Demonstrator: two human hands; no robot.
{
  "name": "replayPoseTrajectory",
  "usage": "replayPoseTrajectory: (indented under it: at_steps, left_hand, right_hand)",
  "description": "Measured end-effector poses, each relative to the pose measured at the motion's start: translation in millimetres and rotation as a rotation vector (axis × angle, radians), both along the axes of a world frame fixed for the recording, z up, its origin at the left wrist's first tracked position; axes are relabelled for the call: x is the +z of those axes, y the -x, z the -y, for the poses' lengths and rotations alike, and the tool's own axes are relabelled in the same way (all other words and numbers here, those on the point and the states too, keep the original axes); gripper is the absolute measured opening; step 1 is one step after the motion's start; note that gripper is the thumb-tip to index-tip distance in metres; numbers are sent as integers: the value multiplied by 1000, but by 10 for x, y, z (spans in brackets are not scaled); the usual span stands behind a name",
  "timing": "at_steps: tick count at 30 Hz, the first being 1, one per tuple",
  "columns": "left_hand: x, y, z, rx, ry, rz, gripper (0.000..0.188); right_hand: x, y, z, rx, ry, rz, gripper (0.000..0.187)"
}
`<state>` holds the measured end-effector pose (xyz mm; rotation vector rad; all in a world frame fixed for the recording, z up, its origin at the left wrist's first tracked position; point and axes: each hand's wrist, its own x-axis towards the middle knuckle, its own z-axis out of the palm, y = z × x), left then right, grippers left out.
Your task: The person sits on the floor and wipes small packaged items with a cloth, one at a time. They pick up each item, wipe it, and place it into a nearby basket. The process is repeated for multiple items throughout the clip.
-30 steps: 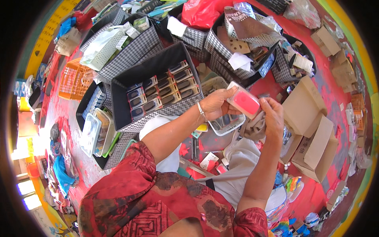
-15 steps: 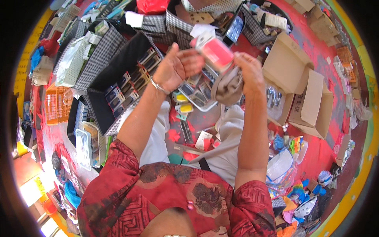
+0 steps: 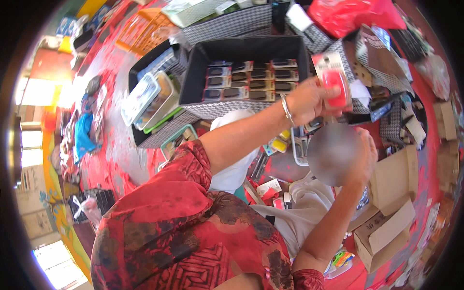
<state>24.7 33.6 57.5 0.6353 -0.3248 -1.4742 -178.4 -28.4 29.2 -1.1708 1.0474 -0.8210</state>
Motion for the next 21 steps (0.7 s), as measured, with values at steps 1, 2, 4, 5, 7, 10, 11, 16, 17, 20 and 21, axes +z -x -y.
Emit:
replayPoseTrajectory:
  at_steps: [1, 2, 4, 5, 7, 10, 11, 16, 17, 20, 21]
  left_hand:
    - [118, -189, -108, 58, 61, 17, 28]
    - [247, -369, -244, 133, 101, 97, 27]
    - [471, -771, -631, 268, 249, 343, 24]
    - [561, -1023, -932, 296, 235, 565, 25]
    - [716, -1465, -1600, 373, 210, 770, 22]
    - [644, -1908, -2861, 470, -95, 1046, 34]
    - [501, -1965, -3288, 528, -272, 1008, 39]
    - [-622, -1829, -5285, 539, -935, 775, 37]
    - [-893, -1713, -5595, 458, -1089, 870, 42]
    - [-1567, -1303, -6256, 290, -1497, 1381, 55]
    - [-1721, -1269, -6372, 132, -1657, 1057, 64]
  right_hand:
    - [-63, 77, 36, 48, 41, -14, 25]
    - [-128, 157, 88, 80, -7, -53, 24]
    - [-272, 316, 194, 19, -217, 230, 23]
    - [-339, 379, 268, -64, -341, 262, 23]
    - [-504, 471, 357, -35, -298, 245, 20]
    - [-740, 536, 476, -7, -494, 312, 18]
    - [-823, 555, 481, 5, -474, 283, 19]
    - [-1185, 667, 387, -5, -401, 148, 24]
    - [-1218, 715, 377, 15, -439, 131, 24]
    - [-1257, 862, 387, 89, -569, 156, 27]
    - [-1246, 920, 395, 92, -574, 148, 27]
